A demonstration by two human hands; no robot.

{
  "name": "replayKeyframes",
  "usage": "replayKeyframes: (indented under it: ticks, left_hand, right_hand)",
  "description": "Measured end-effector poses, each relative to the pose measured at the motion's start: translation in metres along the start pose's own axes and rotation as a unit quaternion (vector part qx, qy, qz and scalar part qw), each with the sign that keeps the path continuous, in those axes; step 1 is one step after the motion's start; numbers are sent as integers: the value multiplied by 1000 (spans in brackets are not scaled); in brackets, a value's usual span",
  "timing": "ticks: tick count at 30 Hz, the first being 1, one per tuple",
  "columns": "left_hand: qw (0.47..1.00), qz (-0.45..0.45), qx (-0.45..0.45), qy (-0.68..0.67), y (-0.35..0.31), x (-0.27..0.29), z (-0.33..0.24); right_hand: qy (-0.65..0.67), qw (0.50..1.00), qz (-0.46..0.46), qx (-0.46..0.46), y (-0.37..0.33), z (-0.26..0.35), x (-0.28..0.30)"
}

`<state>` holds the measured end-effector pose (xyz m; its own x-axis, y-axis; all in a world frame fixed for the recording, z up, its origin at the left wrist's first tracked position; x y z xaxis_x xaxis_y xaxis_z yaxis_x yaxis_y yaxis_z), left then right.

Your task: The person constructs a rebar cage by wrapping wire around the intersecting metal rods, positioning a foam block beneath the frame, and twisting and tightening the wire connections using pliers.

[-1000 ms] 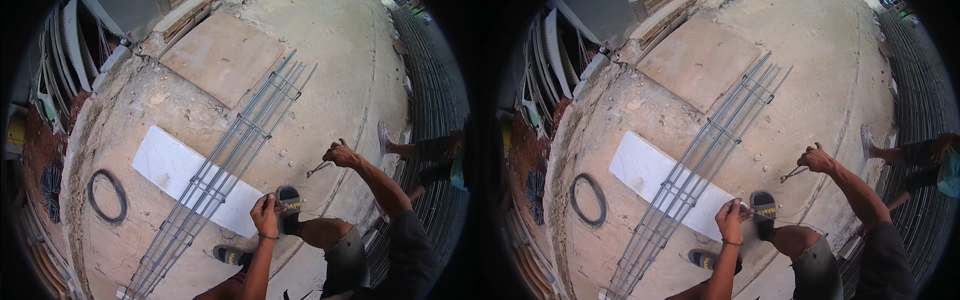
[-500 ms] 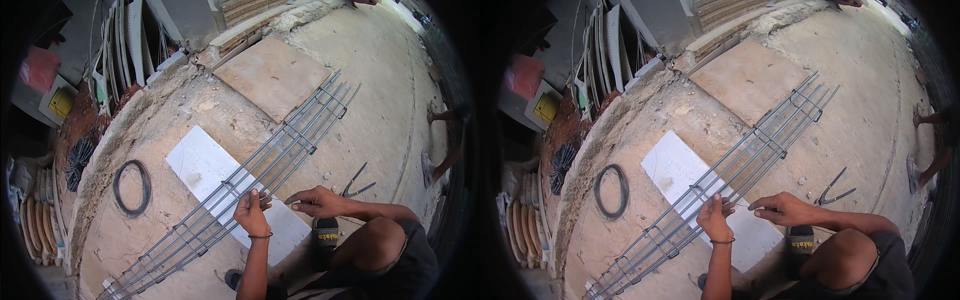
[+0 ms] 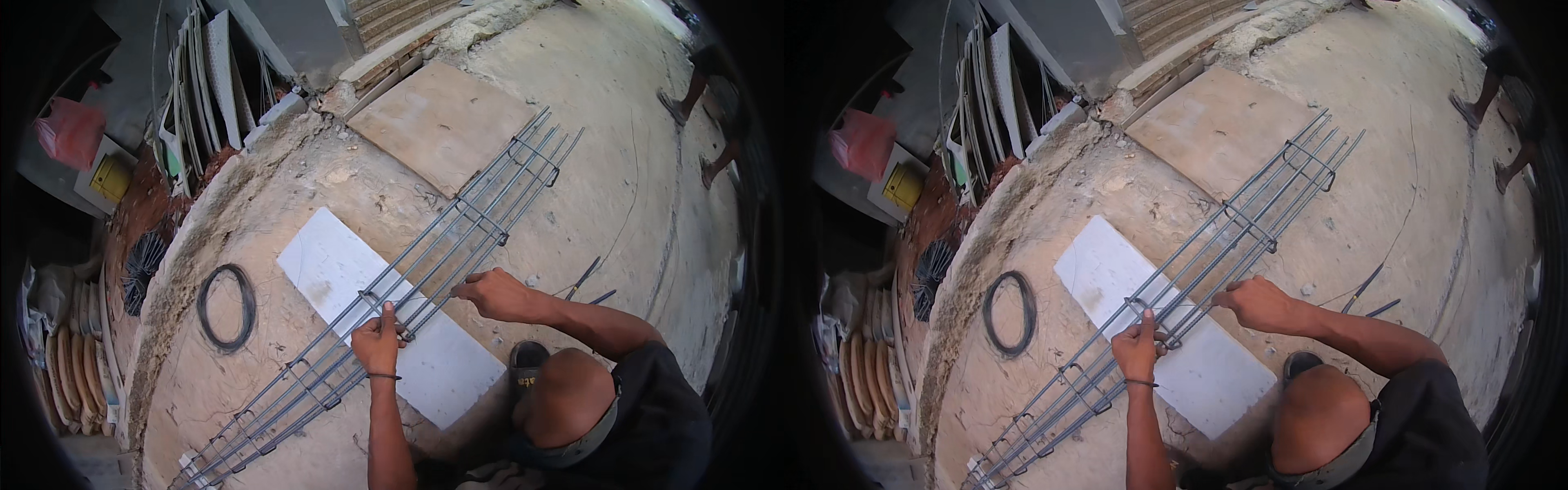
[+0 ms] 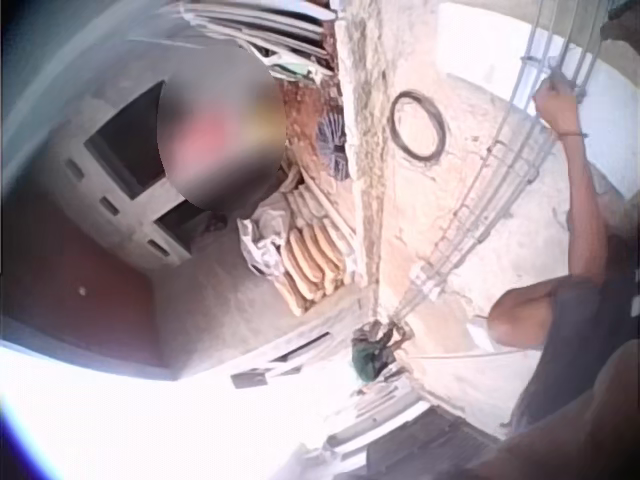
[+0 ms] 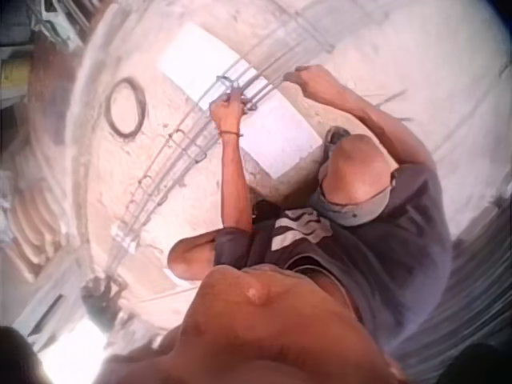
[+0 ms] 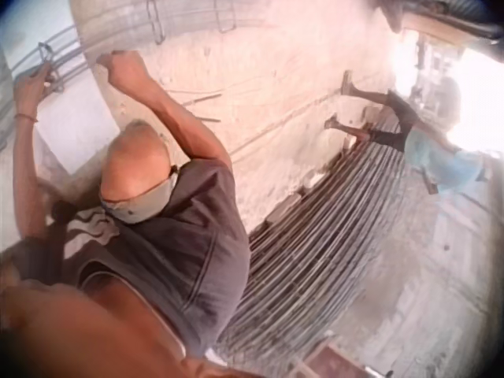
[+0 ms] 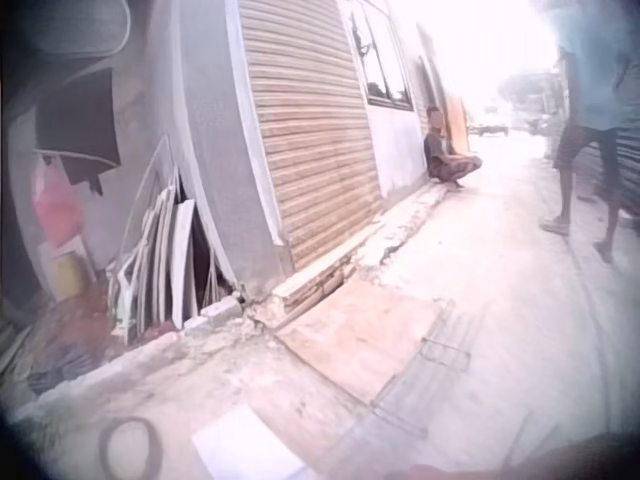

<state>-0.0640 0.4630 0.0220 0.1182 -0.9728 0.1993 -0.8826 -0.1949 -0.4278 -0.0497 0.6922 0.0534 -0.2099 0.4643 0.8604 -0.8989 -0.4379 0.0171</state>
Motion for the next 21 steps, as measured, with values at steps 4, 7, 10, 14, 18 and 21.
replayKeyframes:
  ticks: [4,7,10,14,18,21]
  left_hand:
    - [942,-4,-260,212,31,13,-36]
    - [832,96,-450,310,28,-20,-56]
    - [757,256,-373,472,51,-51,-33]
    - [734,346,-287,509,74,-63,-23]
    - [723,355,-268,529,77,-62,-27]
    - [751,351,-284,482,70,-61,-38]
  right_hand:
    - [-58,998,37,0,10,-1,-3]
    - [-118,992,49,-15,19,10,-9]
    - [-120,992,25,-27,30,19,-11]
    - [-66,997,-19,-40,42,7,-19]
    - [-18,997,-10,-69,39,1,-27]
    - [-68,994,-30,-80,36,6,-30]
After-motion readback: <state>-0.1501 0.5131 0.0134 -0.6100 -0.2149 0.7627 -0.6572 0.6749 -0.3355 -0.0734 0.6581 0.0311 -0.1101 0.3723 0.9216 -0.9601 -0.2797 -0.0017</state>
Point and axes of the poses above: each hand's wrist, its own y-axis towards the middle knuckle, its own x-axis out of the back of the hand, z = x × y, the point moved 7 cm from there along y, towards the middle knuckle, and after that the axes turned 4 degrees about -y, right-handed, at the moved point
